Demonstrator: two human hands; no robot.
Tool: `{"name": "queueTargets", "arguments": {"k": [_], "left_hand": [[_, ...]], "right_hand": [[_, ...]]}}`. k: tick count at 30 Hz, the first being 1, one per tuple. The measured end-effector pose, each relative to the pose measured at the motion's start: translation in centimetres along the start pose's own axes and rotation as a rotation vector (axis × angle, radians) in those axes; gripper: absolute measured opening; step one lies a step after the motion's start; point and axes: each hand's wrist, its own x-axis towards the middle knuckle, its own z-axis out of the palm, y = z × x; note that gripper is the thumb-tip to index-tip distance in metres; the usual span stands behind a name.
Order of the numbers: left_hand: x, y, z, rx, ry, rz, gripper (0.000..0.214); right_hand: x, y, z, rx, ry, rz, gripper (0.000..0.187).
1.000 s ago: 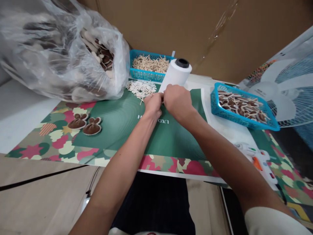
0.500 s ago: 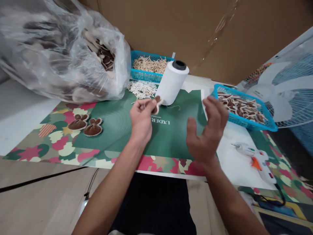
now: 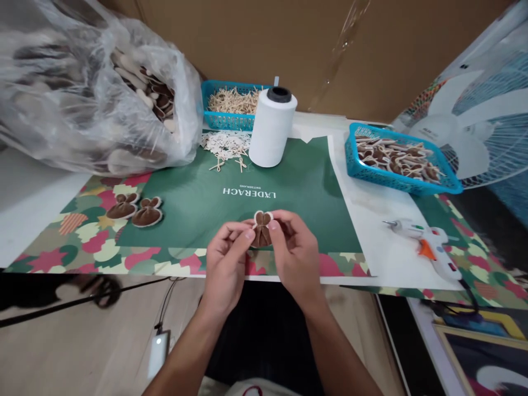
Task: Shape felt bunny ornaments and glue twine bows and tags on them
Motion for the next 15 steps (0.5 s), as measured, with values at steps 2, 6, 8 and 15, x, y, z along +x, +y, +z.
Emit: {"name": "queueTargets", "arguments": {"k": [2, 6, 8, 15], "left_hand": [[-0.15, 0.08, -0.34, 0.064, -0.002, 0.032, 0.017], [-0.41, 0.23, -0.41, 0.191, -0.020, 0.096, 0.022], [-0.50, 0.49, -0.36, 0.274, -0.040, 0.109, 0.023], [-0.15, 0.62, -0.64, 0.414, -0.108, 0.073, 0.012]], "right_hand": [[-0.31, 0.00, -0.11, -0.047, -0.001, -0.059, 0.012], [-0.67, -0.02, 0.02, -0.037, -0.014, -0.031, 0.010], [-0.71, -0.05, 0.08, -0.083, 0.008, -0.052, 0.008], [-0.74, -0.27, 0.57, 0.221, 0.057, 0.181, 0.014]]}}
